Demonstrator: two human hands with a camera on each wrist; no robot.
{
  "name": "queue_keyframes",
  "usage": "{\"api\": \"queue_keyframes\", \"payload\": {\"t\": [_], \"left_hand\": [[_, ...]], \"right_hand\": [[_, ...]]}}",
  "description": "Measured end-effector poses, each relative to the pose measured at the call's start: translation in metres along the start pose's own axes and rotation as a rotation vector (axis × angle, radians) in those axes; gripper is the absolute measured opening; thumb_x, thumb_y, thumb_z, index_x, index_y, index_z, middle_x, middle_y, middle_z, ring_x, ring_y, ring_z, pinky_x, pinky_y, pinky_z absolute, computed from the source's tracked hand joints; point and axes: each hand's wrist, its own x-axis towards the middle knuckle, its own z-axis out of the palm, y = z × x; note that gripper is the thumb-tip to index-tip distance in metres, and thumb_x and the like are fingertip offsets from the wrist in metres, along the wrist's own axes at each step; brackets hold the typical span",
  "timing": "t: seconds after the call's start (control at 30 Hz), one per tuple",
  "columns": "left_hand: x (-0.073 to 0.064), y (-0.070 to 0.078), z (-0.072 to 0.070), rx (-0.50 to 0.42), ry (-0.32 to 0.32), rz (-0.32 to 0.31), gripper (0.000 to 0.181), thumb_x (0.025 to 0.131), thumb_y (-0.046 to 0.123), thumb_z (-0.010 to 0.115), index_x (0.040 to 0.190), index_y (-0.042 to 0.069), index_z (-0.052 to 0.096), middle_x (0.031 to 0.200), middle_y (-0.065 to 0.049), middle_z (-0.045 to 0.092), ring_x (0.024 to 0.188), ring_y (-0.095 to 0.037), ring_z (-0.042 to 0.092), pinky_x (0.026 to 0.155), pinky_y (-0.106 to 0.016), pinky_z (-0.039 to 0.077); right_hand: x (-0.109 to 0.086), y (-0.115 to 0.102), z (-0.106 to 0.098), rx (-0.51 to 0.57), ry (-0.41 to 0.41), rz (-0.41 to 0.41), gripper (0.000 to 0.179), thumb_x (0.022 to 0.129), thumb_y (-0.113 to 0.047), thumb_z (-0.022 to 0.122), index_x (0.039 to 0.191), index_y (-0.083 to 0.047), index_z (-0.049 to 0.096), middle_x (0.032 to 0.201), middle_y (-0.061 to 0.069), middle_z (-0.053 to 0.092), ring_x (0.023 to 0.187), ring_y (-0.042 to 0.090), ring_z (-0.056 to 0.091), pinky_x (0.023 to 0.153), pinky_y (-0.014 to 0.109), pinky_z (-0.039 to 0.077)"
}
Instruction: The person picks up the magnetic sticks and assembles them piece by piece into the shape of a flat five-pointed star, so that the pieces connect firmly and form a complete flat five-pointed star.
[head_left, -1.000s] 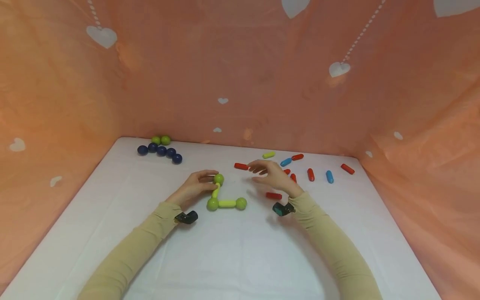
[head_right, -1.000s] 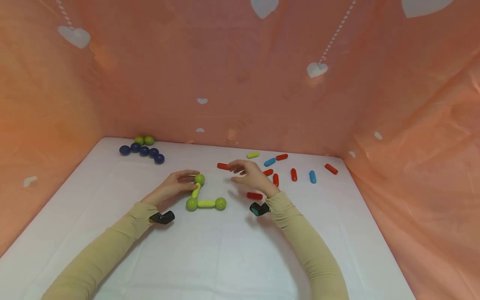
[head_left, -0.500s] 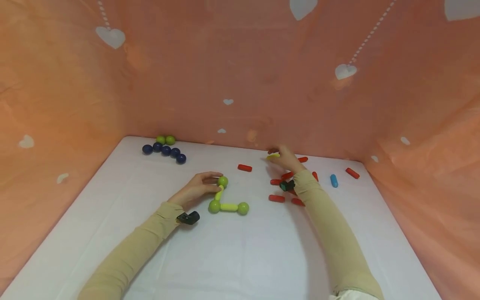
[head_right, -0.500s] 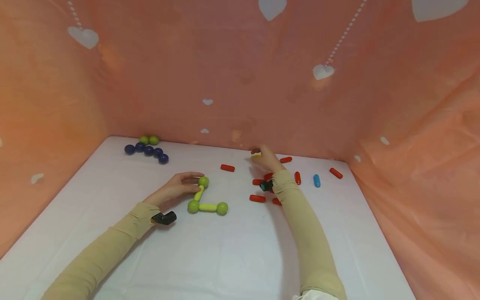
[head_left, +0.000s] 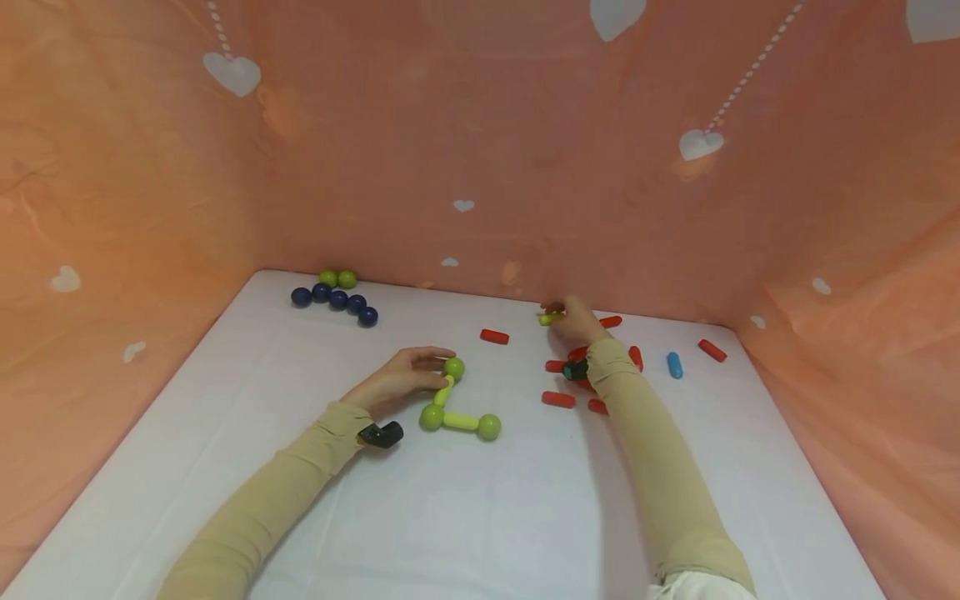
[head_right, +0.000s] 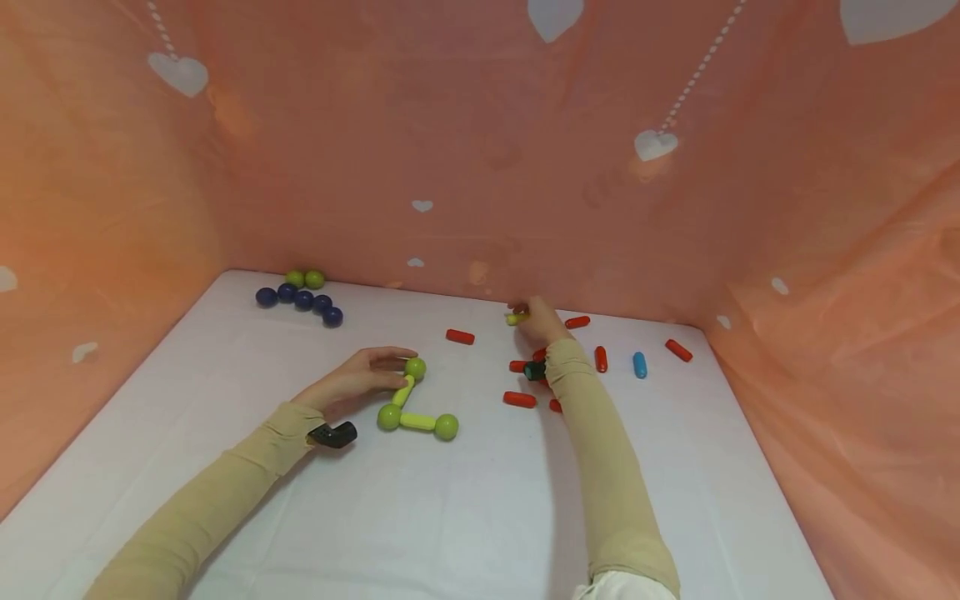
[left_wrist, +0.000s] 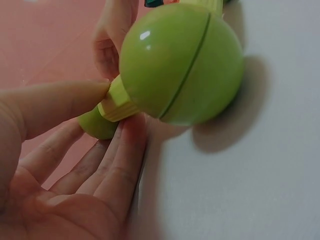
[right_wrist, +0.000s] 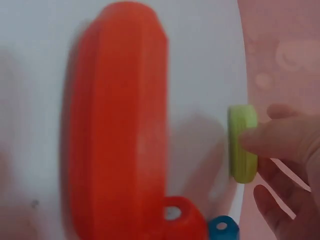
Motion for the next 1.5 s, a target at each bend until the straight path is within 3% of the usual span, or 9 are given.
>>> {"api": "queue_keyframes", "payload": {"t": [0.13, 0.4, 0.67, 0.87, 1.0, 1.23, 1.5], "left_hand": [[0.0, 0.0, 0.0, -0.012, -0.006, 0.007, 0.058, 0.094, 0.014, 0.07, 0.148, 0.011, 0.049, 0.154, -0.016, 0.049, 0.144, -0.034, 0.046, 0.117, -0.045, 0.043], [0.002, -0.001, -0.001, 0.004, -0.013, 0.009, 0.057, 0.094, 0.014, 0.071, 0.147, 0.012, 0.05, 0.153, -0.015, 0.051, 0.143, -0.032, 0.047, 0.115, -0.043, 0.046], [0.002, 0.0, -0.002, 0.018, -0.004, 0.007, 0.056, 0.094, 0.015, 0.072, 0.146, 0.014, 0.052, 0.151, -0.013, 0.053, 0.141, -0.03, 0.05, 0.113, -0.042, 0.048], [0.002, 0.0, -0.002, -0.002, -0.015, 0.019, 0.058, 0.094, 0.012, 0.07, 0.148, 0.011, 0.05, 0.152, -0.015, 0.052, 0.139, -0.031, 0.052, 0.11, -0.04, 0.05], [0.001, 0.0, -0.002, -0.003, -0.017, 0.031, 0.057, 0.094, 0.01, 0.07, 0.148, 0.009, 0.05, 0.151, -0.016, 0.053, 0.138, -0.031, 0.053, 0.11, -0.04, 0.05], [0.003, -0.001, -0.001, 0.007, -0.007, 0.025, 0.056, 0.093, 0.012, 0.07, 0.146, 0.009, 0.05, 0.151, -0.017, 0.053, 0.141, -0.032, 0.05, 0.114, -0.044, 0.046], [0.002, 0.0, -0.001, 0.003, -0.013, 0.015, 0.056, 0.093, 0.017, 0.072, 0.145, 0.01, 0.05, 0.151, -0.016, 0.053, 0.14, -0.032, 0.052, 0.114, -0.043, 0.047]], "right_hand": [[0.0, 0.002, 0.003, -0.028, 0.004, -0.06, 0.029, 0.093, 0.006, 0.06, 0.122, 0.007, 0.064, 0.124, 0.026, 0.064, 0.118, 0.041, 0.058, 0.108, 0.052, 0.05], [-0.012, -0.013, 0.007, 0.033, 0.007, -0.029, 0.029, 0.097, -0.012, 0.068, 0.124, -0.001, 0.067, 0.123, 0.017, 0.066, 0.118, 0.035, 0.056, 0.109, 0.05, 0.049], [-0.025, -0.051, 0.021, 0.046, -0.049, -0.351, 0.027, 0.097, 0.0, 0.064, 0.122, 0.007, 0.067, 0.122, 0.021, 0.07, 0.114, 0.035, 0.065, 0.102, 0.051, 0.054], [-0.04, -0.07, 0.043, 0.034, -0.117, -0.45, 0.029, 0.093, 0.002, 0.067, 0.122, 0.0, 0.07, 0.118, 0.015, 0.071, 0.11, 0.029, 0.066, 0.095, 0.042, 0.058], [-0.046, -0.074, 0.056, 0.021, -0.144, -0.462, 0.03, 0.093, 0.003, 0.067, 0.122, -0.001, 0.069, 0.119, 0.014, 0.07, 0.11, 0.027, 0.064, 0.096, 0.04, 0.057], [-0.052, -0.072, 0.071, 0.051, -0.182, -0.412, 0.031, 0.094, 0.001, 0.065, 0.125, -0.002, 0.067, 0.122, 0.013, 0.07, 0.115, 0.028, 0.065, 0.099, 0.042, 0.056], [-0.057, -0.072, 0.085, 0.05, -0.164, -0.388, 0.028, 0.094, -0.007, 0.07, 0.122, -0.006, 0.07, 0.119, 0.009, 0.071, 0.113, 0.023, 0.066, 0.098, 0.039, 0.056]]}}
